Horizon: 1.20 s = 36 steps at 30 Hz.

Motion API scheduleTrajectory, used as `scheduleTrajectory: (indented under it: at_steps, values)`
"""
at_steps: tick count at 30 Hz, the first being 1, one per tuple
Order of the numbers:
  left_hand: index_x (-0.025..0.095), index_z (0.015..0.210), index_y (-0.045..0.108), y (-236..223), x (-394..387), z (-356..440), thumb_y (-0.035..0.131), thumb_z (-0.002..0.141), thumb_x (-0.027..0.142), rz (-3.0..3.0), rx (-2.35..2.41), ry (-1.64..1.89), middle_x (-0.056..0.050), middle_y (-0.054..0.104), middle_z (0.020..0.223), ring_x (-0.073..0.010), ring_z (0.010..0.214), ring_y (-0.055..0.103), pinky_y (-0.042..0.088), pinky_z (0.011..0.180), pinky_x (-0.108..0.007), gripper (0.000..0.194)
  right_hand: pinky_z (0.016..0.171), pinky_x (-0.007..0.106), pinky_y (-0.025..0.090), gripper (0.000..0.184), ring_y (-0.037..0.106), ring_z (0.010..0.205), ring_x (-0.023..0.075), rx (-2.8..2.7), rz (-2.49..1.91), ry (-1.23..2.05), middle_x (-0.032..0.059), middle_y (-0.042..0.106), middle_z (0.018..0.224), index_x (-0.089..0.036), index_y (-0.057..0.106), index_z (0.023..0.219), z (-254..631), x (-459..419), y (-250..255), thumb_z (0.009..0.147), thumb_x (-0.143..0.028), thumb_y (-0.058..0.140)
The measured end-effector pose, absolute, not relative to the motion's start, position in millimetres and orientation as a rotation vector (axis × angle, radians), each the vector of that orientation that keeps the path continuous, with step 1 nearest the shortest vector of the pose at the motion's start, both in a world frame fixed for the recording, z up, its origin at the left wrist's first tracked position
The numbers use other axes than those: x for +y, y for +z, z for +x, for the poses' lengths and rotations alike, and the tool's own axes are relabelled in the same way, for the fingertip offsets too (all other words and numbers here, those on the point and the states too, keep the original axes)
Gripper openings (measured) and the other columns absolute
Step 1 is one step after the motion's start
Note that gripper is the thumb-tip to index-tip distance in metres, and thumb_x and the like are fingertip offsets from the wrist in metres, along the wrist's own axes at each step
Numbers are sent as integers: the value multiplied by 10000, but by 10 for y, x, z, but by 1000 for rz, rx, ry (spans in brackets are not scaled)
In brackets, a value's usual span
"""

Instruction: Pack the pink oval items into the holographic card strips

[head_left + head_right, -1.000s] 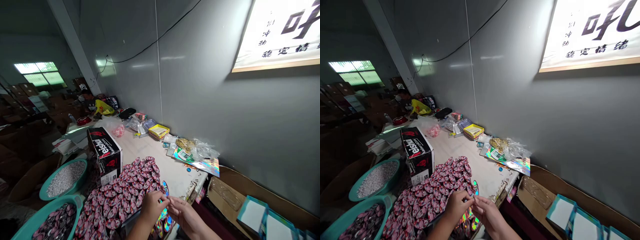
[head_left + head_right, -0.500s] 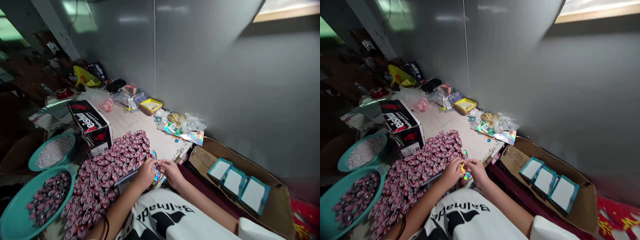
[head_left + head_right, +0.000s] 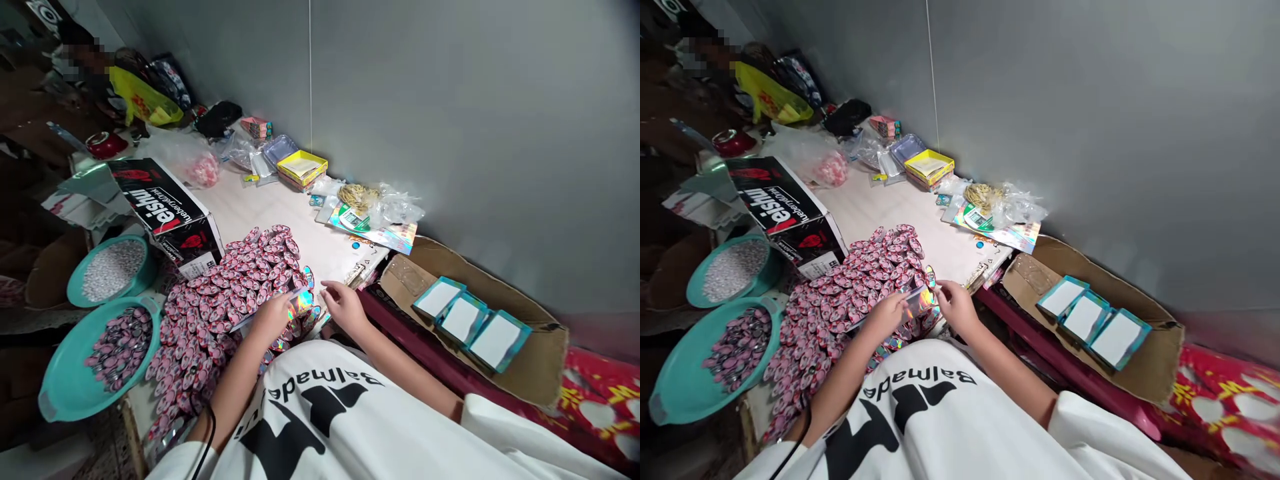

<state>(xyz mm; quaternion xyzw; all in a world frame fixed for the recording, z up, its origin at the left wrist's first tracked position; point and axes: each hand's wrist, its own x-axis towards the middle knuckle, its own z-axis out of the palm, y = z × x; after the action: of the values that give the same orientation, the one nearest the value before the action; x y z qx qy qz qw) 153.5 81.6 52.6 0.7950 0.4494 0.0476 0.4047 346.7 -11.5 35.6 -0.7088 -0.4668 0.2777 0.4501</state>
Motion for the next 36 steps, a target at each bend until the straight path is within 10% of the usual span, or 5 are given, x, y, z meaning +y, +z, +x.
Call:
scheduleTrajectory:
  at_steps: [11,19,27,36]
  values:
    - [277,1160,705,210,747,676,536,903,381,2372,1461,35,-79,567,1324,-275,1245,472,397,1077,-445,324,555,275,367,381,563,533,187,-1058,-2152,935,47,610,490,-182,615,546,4089,127,-463,825,-419,510]
    - [223,887,743,-29,644,942,542,906,355,2211,1646,-82,-53,624,1263,-233,1174,525,384,1040,-394,241,577,272,437,218,624,605,187,-988,-2108,951,66,718,677,-154,705,753,4147,317,-853,677,-333,605]
    - [227,1374,483,-126,851,1052,686,808,397,2231,1734,-146,-108,584,1295,-287,1199,512,355,1047,-440,624,618,303,441,367,622,660,214,-1049,-2055,882,73,689,695,-151,735,833,4063,517,-765,758,-480,592]
    - [194,1011,663,310,832,952,515,913,248,2280,1435,-88,-76,584,1027,-184,932,593,443,797,-268,185,855,338,474,258,620,1026,223,-1723,-1613,506,116,638,1121,-216,728,1006,3808,279,-90,928,-289,492]
